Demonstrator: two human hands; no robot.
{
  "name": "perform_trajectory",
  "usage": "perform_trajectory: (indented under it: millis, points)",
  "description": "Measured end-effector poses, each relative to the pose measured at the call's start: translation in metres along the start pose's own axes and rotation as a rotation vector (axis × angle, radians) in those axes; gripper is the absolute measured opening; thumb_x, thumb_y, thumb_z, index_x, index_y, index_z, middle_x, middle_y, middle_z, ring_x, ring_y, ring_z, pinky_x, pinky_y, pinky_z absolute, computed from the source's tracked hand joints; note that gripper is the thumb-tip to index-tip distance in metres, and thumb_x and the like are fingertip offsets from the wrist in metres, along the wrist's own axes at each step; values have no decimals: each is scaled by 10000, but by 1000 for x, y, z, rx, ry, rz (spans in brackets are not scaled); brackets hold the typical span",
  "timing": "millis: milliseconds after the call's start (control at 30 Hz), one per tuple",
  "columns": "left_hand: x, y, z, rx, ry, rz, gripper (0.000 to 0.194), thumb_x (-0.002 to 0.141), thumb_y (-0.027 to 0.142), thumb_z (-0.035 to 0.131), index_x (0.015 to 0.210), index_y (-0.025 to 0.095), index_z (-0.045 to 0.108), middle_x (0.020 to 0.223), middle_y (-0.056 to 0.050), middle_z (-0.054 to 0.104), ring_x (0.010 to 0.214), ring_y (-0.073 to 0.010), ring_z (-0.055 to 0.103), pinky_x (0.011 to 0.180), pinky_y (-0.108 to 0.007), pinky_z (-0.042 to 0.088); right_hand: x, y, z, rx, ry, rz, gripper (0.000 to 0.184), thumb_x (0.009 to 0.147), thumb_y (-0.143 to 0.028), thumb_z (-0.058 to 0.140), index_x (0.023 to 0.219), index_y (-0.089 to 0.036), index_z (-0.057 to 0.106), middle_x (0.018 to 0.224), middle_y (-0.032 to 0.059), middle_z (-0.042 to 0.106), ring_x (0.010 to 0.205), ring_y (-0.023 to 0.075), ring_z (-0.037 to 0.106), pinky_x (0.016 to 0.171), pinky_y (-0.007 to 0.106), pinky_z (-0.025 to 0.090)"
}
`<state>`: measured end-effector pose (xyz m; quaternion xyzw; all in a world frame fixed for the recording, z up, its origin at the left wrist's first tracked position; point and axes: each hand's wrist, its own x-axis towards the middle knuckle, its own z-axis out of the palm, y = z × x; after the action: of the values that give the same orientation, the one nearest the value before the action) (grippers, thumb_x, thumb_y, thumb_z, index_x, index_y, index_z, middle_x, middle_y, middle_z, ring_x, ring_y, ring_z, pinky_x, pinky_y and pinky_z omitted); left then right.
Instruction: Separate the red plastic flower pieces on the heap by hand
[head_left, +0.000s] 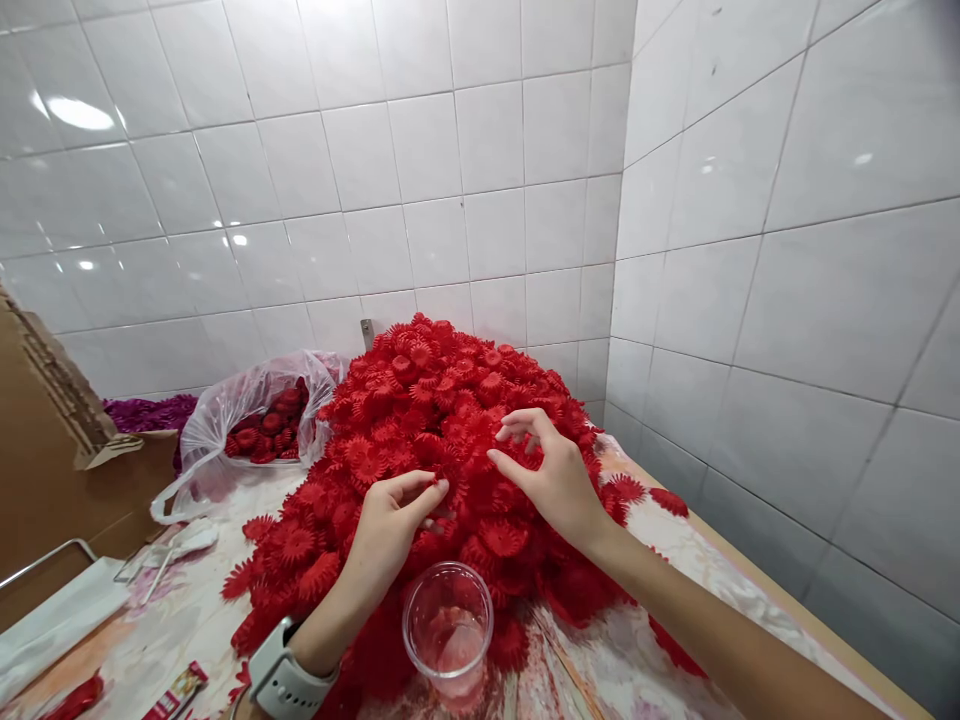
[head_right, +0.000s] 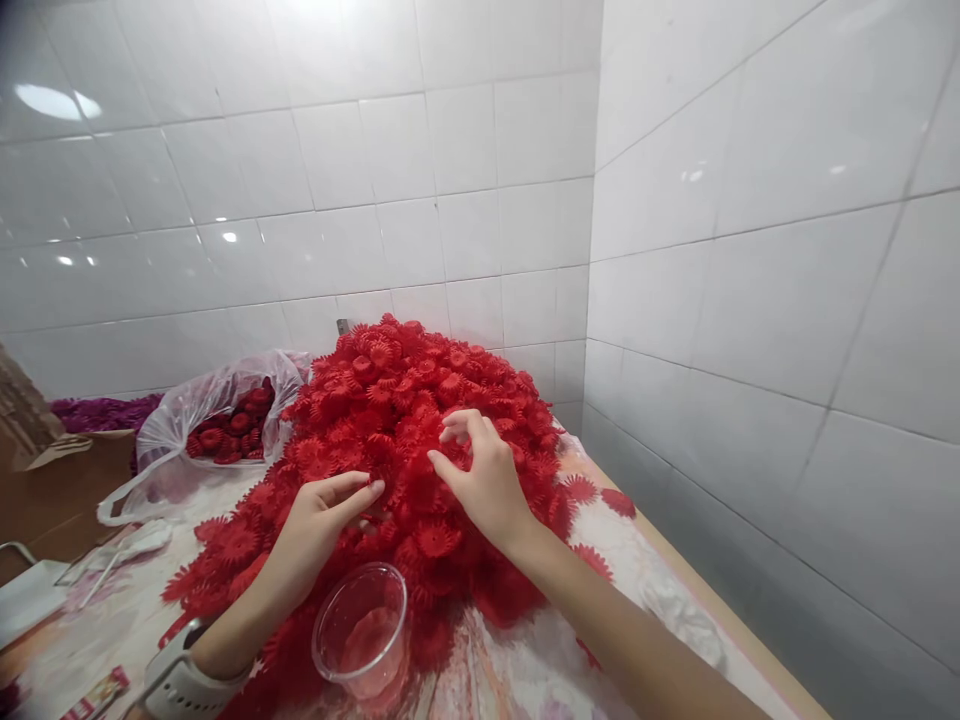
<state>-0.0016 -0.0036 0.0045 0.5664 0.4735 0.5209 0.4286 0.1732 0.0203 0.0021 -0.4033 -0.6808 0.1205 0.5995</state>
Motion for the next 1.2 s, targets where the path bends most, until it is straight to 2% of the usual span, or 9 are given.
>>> perform_trajectory:
  millis: [133,267,467,567,800,967,1033,1100,1200]
  points:
    - [1,2,0,61,-2,3,232,589,351,691,567,124,648,517,2,614,489,-117,560,456,-196,415,-9,-9,5,68,-20,-135,144,753,-141,545,871,-206,495,771,6,596,739,147,571,722,292,461]
    - [2,1,3,40,-24,12,244,570,354,709,530,126,633,501,6,595,478,-93,504,461,-189,388,-14,-12,9,174,-245,-203,145,760,-119,536,872,-205,501,783,0,619,703,122,591,684,254,488]
    - [3,-3,3,7,-33,52,356,569,342,721,434,151,453,434,50,509,450,-67,437,471,-184,336,-18,-8,15,269,-406,-73,217,728,-93,546,903,-209,491,825,-5,635,764,124,622,705,246,497]
    - [4,-4,1,31,-92,46,307,584,335,712,473,148,494,472,38,538,476,-81,466,498,-196,364,-18,-9,14,263,-408,-46,192,729,-108,541,888,-208,500,783,-16,642,725,123,620,689,247,483]
    - [-8,0,9,27,-194,59,202,704,337,598,654,143,624,631,7,592,616,-121,536,595,-224,451,-18,-13,12,219,-200,77,139,717,-144,528,834,-212,497,603,-51,570,573,115,548,567,231,429]
    - [-14,0,6,81,-98,100,223,708,324,602,580,150,546,550,34,528,560,-104,525,569,-203,437,4,-1,-11,233,308,167,141,663,-174,580,772,-208,498,644,-34,550,611,123,552,614,255,457]
    - [-11,-2,0,23,-53,75,220,690,344,613,610,158,527,565,42,526,552,-111,551,569,-218,461,11,3,-18,223,385,144,171,680,-209,599,818,-214,499,679,-23,574,663,137,582,682,288,477]
    - [-6,-4,-5,-60,-4,43,239,669,380,619,657,170,505,579,45,548,541,-126,583,578,-251,488,11,2,-17,162,271,56,187,711,-222,590,876,-219,503,757,2,609,752,163,610,739,324,487]
    - [1,-8,-8,-122,26,14,288,641,424,628,698,174,496,569,35,585,543,-148,614,592,-279,503,1,-4,-7,-56,-55,-155,172,744,-176,549,911,-219,540,910,47,606,895,196,590,818,364,472]
